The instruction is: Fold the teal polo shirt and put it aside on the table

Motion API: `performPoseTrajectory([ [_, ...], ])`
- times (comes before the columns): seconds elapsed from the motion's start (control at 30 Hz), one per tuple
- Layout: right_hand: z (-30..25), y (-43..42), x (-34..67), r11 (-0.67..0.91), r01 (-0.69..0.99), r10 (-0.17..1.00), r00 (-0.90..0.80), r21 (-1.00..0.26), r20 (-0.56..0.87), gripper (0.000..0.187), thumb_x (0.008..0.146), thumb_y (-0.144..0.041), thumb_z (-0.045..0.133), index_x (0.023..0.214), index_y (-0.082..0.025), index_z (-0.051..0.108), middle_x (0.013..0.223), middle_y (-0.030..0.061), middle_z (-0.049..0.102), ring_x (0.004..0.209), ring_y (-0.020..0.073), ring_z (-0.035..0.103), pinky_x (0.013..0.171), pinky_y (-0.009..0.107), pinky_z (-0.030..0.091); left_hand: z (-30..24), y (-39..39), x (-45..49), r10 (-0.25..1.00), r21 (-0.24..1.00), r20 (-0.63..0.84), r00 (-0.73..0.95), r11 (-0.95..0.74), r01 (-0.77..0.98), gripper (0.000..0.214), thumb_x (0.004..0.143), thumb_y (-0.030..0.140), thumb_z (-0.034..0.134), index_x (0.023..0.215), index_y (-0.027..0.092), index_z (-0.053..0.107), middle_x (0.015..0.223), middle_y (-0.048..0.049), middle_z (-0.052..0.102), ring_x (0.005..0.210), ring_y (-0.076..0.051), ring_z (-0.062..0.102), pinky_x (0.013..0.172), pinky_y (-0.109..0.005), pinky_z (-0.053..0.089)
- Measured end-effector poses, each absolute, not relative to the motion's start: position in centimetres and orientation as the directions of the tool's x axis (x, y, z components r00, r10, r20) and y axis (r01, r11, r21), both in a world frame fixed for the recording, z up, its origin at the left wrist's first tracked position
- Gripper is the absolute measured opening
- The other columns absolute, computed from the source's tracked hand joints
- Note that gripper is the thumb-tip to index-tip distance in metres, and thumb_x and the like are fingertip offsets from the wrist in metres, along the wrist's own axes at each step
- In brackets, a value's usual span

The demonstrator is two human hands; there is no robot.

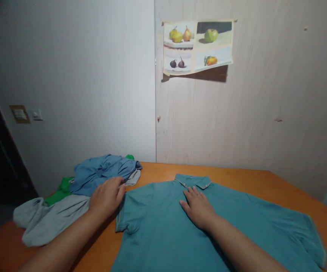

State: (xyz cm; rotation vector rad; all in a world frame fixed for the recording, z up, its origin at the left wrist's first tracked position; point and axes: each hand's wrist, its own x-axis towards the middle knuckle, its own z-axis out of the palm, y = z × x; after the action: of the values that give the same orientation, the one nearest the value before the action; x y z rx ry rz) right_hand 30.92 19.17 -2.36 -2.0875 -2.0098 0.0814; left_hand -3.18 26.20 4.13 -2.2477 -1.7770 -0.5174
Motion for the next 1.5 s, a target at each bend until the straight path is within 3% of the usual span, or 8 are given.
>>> performPoseTrajectory([
  [0.17,-3.5,19.1,30.8,-0.033,0.987,0.991,0.052,-0.158,0.123,0.07,0.099,-0.058,0.03,0.151,-0.014,0.046,0.16,0.0124,0.036,0.15,0.0316,0.025,0.12,0.051,0.021,3.1,25.6,-2.9,0.977,0.156,0.173,0.128,-0.155,0.975,0.042,0.09,0.063,0.044,0.097,0.024,0.06,0.095,-0.0089,0.074,0.085,-0.028,0.069,0.068,-0.034,0.043],
  [0.3,-3.6,19.3,31.1,-0.023,0.988,0.99,0.044,-0.153,0.135,0.07,0.098,-0.059,0.031,0.15,-0.015,0.046,0.159,0.0128,0.037,0.15,0.032,0.026,0.12,0.05,0.021,1.8,25.5,-3.1,0.962,0.197,0.126,0.242,-0.263,0.944,0.018,0.082,0.03,0.056,0.099,0.025,0.056,0.095,-0.0038,0.073,0.084,-0.023,0.069,0.065,-0.029,0.042],
  [0.4,-3.7,19.4,31.3,-0.022,0.988,0.989,0.044,-0.153,0.139,0.07,0.098,-0.059,0.031,0.15,-0.015,0.046,0.16,0.0129,0.037,0.15,0.0319,0.026,0.12,0.05,0.022,1.8,25.3,-3.5,0.949,0.184,0.153,0.276,-0.302,0.936,0.024,0.08,0.013,0.05,0.1,0.026,0.054,0.095,-0.0013,0.072,0.087,-0.019,0.068,0.068,-0.027,0.042],
  [0.53,-3.6,19.4,31.2,-0.014,0.988,0.99,0.035,-0.156,0.134,0.071,0.098,-0.06,0.031,0.15,-0.015,0.046,0.159,0.0127,0.037,0.15,0.0315,0.027,0.12,0.049,0.022,2.7,24.8,-4.3,0.938,0.107,0.212,0.274,-0.301,0.948,0.023,0.084,0.01,0.045,0.101,0.024,0.054,0.106,-0.0078,0.069,0.1,-0.024,0.066,0.077,-0.032,0.043],
  [0.83,-3.3,19.4,30.9,-0.015,0.985,0.99,0.038,-0.171,0.132,0.07,0.098,-0.059,0.03,0.151,-0.016,0.045,0.16,0.0131,0.037,0.15,0.0328,0.026,0.119,0.051,0.021,3.8,23.5,-2.5,0.912,0.068,0.248,0.328,-0.354,0.933,0.018,0.093,0.023,0.045,0.1,0.022,0.062,0.11,-0.0105,0.067,0.105,-0.026,0.063,0.085,-0.034,0.046],
  [1.0,-3.3,19.3,30.8,-0.025,0.985,0.99,0.048,-0.173,0.131,0.071,0.098,-0.06,0.03,0.151,-0.015,0.046,0.16,0.013,0.037,0.15,0.0323,0.027,0.12,0.051,0.021,3.5,21.6,-1.3,0.826,0.045,0.129,0.549,-0.558,0.828,0.025,0.089,0.033,0.052,0.11,0.025,0.065,0.121,-0.01,0.066,0.115,-0.028,0.06,0.1,-0.04,0.044],
  [1.23,-3.2,19.5,30.8,-0.028,0.984,0.991,0.051,-0.176,0.124,0.071,0.098,-0.06,0.03,0.151,-0.015,0.045,0.16,0.0126,0.035,0.15,0.0319,0.025,0.12,0.05,0.02,4.3,23.3,-2.5,0.916,-0.068,0.044,0.4,-0.396,0.916,0.027,0.081,0.024,0.053,0.1,0.015,0.07,0.106,-0.0211,0.072,0.099,-0.038,0.068,0.083,-0.049,0.052],
  [1.5,-2.5,19.1,30.4,-0.037,0.976,0.993,0.06,-0.216,0.101,0.07,0.098,-0.06,0.032,0.151,-0.016,0.045,0.161,0.0121,0.034,0.151,0.0309,0.023,0.121,0.05,0.017,4.0,25.7,6.5,0.844,0.005,0.106,0.526,-0.53,0.848,0.034,0.091,0.034,0.046,0.112,0.021,0.07,0.118,-0.0143,0.072,0.109,-0.028,0.067,0.091,-0.038,0.052],
])
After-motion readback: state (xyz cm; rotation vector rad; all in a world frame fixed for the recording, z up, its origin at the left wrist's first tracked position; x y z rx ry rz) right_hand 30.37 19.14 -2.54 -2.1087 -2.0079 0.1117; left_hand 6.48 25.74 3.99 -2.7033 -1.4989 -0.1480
